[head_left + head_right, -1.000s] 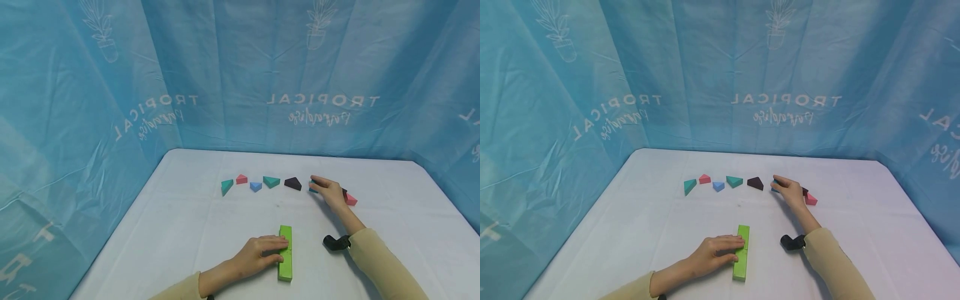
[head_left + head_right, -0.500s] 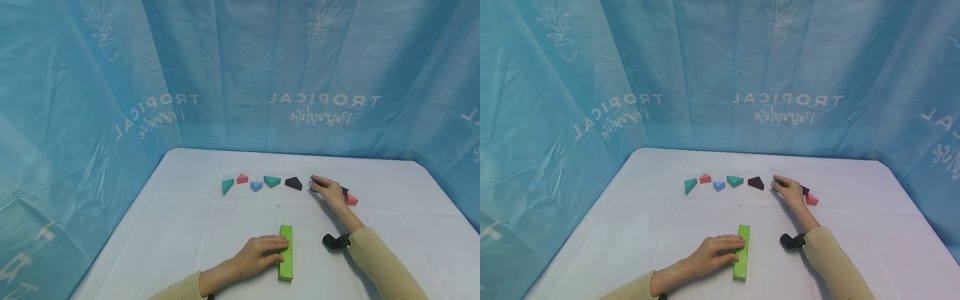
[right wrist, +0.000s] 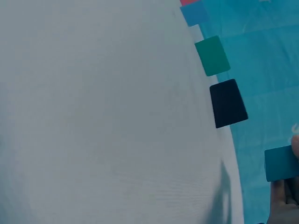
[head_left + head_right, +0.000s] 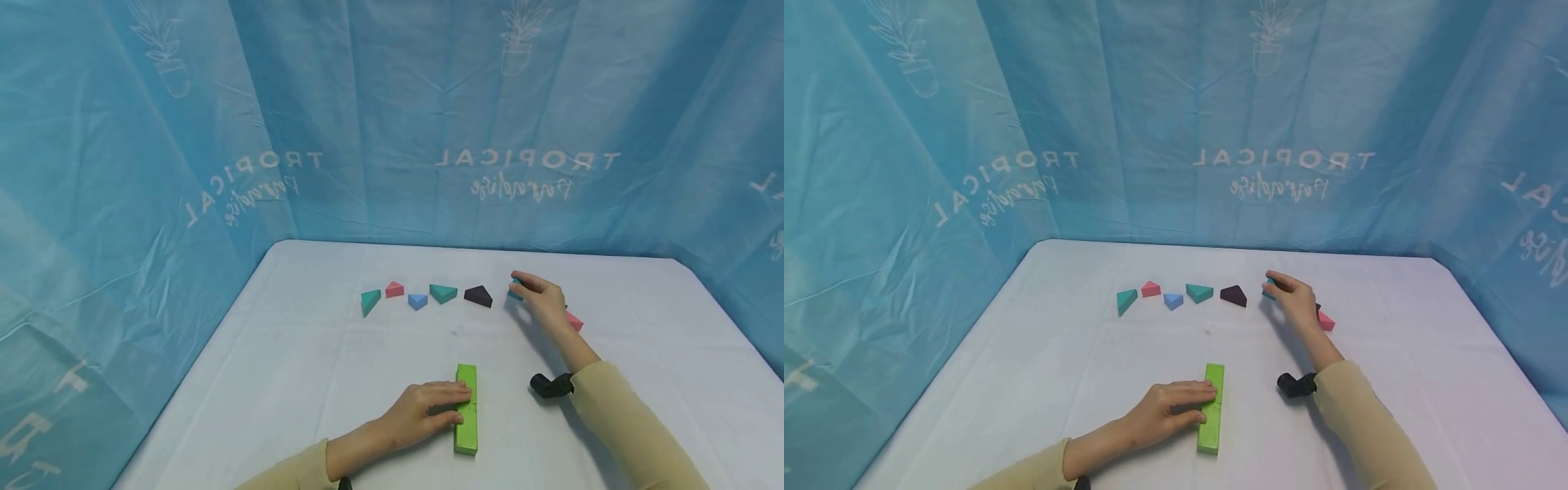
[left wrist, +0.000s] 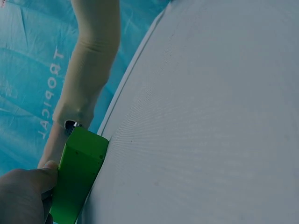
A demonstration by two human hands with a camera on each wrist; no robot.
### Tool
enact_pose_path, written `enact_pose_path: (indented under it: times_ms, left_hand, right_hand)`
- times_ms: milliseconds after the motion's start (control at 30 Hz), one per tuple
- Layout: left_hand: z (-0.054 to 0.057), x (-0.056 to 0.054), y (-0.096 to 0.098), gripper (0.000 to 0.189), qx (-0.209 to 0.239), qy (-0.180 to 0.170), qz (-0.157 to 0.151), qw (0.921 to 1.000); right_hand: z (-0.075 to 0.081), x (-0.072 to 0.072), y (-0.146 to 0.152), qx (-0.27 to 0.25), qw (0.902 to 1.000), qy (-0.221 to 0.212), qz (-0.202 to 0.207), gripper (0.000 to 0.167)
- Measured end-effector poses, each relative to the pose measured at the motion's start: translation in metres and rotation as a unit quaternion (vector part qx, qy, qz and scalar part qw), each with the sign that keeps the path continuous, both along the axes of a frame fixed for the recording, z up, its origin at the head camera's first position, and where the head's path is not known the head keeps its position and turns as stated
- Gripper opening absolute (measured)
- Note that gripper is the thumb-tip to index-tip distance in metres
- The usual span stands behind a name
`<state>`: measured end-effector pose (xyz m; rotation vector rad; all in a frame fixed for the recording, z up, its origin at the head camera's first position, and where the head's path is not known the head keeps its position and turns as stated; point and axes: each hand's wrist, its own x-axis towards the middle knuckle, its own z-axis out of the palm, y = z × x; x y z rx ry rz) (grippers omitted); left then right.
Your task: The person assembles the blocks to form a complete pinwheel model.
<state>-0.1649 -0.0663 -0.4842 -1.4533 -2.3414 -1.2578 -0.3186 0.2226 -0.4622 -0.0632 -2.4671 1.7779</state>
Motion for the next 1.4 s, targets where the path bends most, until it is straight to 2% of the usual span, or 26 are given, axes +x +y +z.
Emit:
enact_pose_path:
  times_ms: [200,400,500,733,900,1067,1200,1267,1400]
  left_hand:
    - [0.001,-0.001,-0.001,0.035,-0.001,0.002,0.001,1.0000]
    - [0.003,-0.003,-0.001,0.036,-0.006,-0.001,0.002,1.0000]
    - [0.003,-0.004,-0.001,0.036,-0.008,-0.004,0.002,1.0000]
    - [0.003,-0.005,0.000,0.036,-0.013,0.008,0.003,0.9999]
    - [0.002,-0.004,0.000,0.036,-0.014,0.008,0.007,0.9998]
    - [-0.001,0.001,-0.001,0.036,-0.013,0.011,0.002,0.9999]
    - [0.000,0.001,-0.001,0.035,-0.005,-0.006,-0.002,1.0000]
    - [0.000,0.001,0.000,0.035,-0.002,-0.019,-0.001,0.9998]
    - [0.001,0.002,0.000,0.035,-0.006,-0.017,0.000,0.9998]
  right_hand:
    - [0.016,0.008,-0.007,-0.015,0.9994,-0.001,0.030,0.057]
    - [0.042,0.040,-0.032,-0.044,0.9941,0.009,0.099,0.046]
    - [0.048,0.051,-0.044,-0.064,0.9909,0.010,0.118,0.044]
    - [0.025,0.050,-0.060,-0.078,0.9866,0.011,0.143,0.047]
    - [0.014,0.056,-0.069,-0.078,0.9821,0.011,0.171,0.046]
    - [0.013,0.069,-0.077,-0.045,0.9807,0.007,0.190,0.039]
    - [0.018,0.077,-0.081,-0.021,0.9804,0.012,0.195,0.036]
    - [0.013,0.076,-0.082,-0.006,0.9810,0.013,0.194,0.035]
    - [-0.006,0.068,-0.081,0.029,0.9814,0.013,0.189,0.036]
